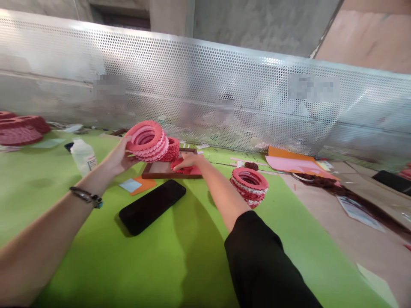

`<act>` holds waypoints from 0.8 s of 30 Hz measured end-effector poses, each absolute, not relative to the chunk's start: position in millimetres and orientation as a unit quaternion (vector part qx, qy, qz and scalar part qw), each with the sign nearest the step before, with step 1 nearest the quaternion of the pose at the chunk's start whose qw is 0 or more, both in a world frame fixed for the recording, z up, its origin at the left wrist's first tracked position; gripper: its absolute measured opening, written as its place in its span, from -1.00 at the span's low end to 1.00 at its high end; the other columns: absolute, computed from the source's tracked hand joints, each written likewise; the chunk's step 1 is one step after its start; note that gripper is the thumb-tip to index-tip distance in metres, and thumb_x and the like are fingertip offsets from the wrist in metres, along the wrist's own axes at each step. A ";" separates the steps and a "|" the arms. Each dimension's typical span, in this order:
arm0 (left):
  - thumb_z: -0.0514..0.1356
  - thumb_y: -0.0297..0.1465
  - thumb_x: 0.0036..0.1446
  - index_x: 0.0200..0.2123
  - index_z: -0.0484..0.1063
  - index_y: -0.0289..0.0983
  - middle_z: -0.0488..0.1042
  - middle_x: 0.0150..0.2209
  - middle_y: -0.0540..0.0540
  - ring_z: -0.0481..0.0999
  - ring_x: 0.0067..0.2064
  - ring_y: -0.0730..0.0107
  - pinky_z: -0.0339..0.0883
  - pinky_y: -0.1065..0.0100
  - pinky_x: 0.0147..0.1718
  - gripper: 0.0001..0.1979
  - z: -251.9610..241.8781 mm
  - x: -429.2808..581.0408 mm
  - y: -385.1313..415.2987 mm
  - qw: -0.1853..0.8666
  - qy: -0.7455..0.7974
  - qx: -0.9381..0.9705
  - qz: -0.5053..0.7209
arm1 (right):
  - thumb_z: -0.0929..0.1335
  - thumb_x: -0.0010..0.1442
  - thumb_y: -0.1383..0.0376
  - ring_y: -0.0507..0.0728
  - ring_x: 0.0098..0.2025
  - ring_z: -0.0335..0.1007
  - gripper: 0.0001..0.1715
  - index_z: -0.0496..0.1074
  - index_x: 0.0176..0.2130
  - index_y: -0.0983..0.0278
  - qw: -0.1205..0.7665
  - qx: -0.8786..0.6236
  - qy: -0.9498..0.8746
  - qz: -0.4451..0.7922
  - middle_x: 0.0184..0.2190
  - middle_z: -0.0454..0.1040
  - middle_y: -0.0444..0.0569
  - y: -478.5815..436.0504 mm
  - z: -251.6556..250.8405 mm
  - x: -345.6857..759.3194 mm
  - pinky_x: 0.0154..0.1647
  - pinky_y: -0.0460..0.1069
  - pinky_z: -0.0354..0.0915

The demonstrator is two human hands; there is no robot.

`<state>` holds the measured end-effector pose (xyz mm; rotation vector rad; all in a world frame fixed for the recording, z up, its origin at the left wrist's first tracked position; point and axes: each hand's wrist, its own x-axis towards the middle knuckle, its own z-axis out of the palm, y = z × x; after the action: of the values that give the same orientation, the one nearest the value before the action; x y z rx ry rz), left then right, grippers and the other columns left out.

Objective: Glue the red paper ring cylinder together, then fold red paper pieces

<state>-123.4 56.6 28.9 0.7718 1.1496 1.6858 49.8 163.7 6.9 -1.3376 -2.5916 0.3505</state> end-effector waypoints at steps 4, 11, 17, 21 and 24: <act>0.00 -0.45 0.15 -0.33 0.41 -0.27 0.45 -0.51 0.04 0.39 -0.57 0.54 0.29 0.60 -0.63 -0.81 26.9 -132.1 55.9 0.453 0.480 0.309 0.685 | 0.45 -0.16 0.15 0.24 0.04 0.31 -0.30 0.35 0.02 0.19 0.025 -0.419 -0.903 0.088 0.02 0.39 -0.02 172.1 5.0 43.1 0.01 0.04 0.24; 0.02 -0.43 0.12 -0.31 0.41 -0.23 0.48 -0.46 0.05 0.41 -0.52 0.52 0.34 0.57 -0.60 -0.83 24.5 -141.0 57.0 0.450 0.457 0.307 0.703 | 0.41 -0.11 0.24 0.34 0.05 0.28 -0.40 0.38 -0.03 0.29 0.010 -0.440 -0.897 0.032 0.03 0.37 0.11 184.0 -6.0 38.4 0.02 0.12 0.22; 0.03 -0.36 0.07 -0.27 0.42 -0.13 0.52 -0.37 0.01 0.48 -0.36 0.40 0.40 0.52 -0.56 -0.80 24.9 -142.6 54.6 0.461 0.454 0.328 0.688 | 0.39 -0.10 0.31 0.25 -0.04 0.37 -0.43 0.37 -0.02 0.27 0.015 -0.436 -0.899 0.034 -0.02 0.41 0.07 184.0 -10.5 37.1 -0.05 0.02 0.27; 0.01 -0.38 0.10 -0.30 0.42 -0.17 0.50 -0.43 0.04 0.46 -0.47 0.46 0.40 0.53 -0.60 -0.80 26.8 -141.4 53.3 0.469 0.453 0.296 0.698 | 0.38 -0.05 0.34 0.29 0.01 0.32 -0.56 0.41 -0.10 0.32 0.034 -0.446 -0.894 0.026 -0.01 0.40 0.13 183.6 -13.9 31.9 0.00 0.06 0.22; 0.00 -0.41 0.11 -0.29 0.41 -0.24 0.47 -0.52 0.05 0.43 -0.55 0.51 0.37 0.55 -0.62 -0.80 28.3 -141.0 53.3 0.466 0.450 0.269 0.713 | 0.33 0.04 0.35 0.27 0.05 0.28 -0.66 0.42 -0.13 0.33 0.073 -0.465 -0.882 0.030 0.01 0.39 0.13 183.7 -17.5 31.3 0.05 0.05 0.16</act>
<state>-141.0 53.3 28.3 0.6610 1.1044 1.7503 31.3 183.7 -17.5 -1.3974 -2.6470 0.0898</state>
